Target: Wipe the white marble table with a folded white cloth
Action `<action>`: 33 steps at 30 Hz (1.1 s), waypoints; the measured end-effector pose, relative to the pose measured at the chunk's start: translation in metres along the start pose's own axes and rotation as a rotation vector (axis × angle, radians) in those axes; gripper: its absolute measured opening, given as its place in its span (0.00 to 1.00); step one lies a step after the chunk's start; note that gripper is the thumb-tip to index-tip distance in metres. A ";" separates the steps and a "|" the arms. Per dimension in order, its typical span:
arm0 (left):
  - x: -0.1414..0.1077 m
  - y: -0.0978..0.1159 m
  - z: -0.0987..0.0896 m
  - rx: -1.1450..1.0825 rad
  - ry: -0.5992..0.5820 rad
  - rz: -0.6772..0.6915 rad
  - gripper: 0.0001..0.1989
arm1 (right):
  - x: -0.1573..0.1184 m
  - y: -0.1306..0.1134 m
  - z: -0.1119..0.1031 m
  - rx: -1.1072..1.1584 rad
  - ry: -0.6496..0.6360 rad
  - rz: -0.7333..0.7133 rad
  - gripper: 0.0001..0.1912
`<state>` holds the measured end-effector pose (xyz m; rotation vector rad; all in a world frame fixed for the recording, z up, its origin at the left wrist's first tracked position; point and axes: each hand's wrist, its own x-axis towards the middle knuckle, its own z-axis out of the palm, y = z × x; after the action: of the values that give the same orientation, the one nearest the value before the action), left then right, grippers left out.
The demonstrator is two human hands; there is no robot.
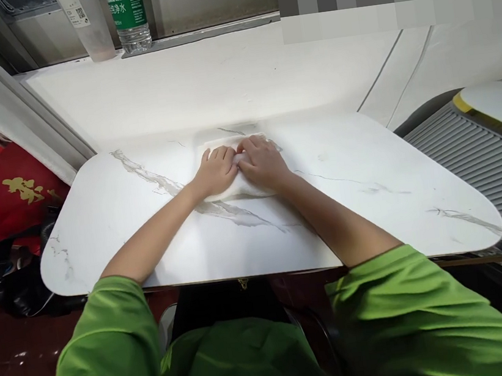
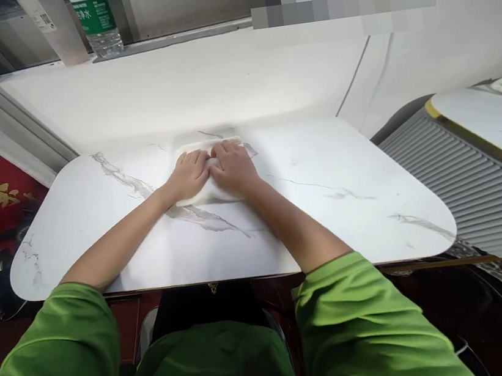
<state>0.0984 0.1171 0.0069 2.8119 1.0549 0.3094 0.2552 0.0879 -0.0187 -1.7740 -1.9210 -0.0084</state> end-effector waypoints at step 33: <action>0.029 -0.094 -0.005 0.001 0.162 -0.088 0.19 | 0.078 -0.041 0.042 -0.144 -0.009 0.038 0.20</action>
<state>0.0588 0.2070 -0.0018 2.7698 1.2068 0.5341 0.2014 0.1690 -0.0121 -1.9067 -1.9351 -0.1291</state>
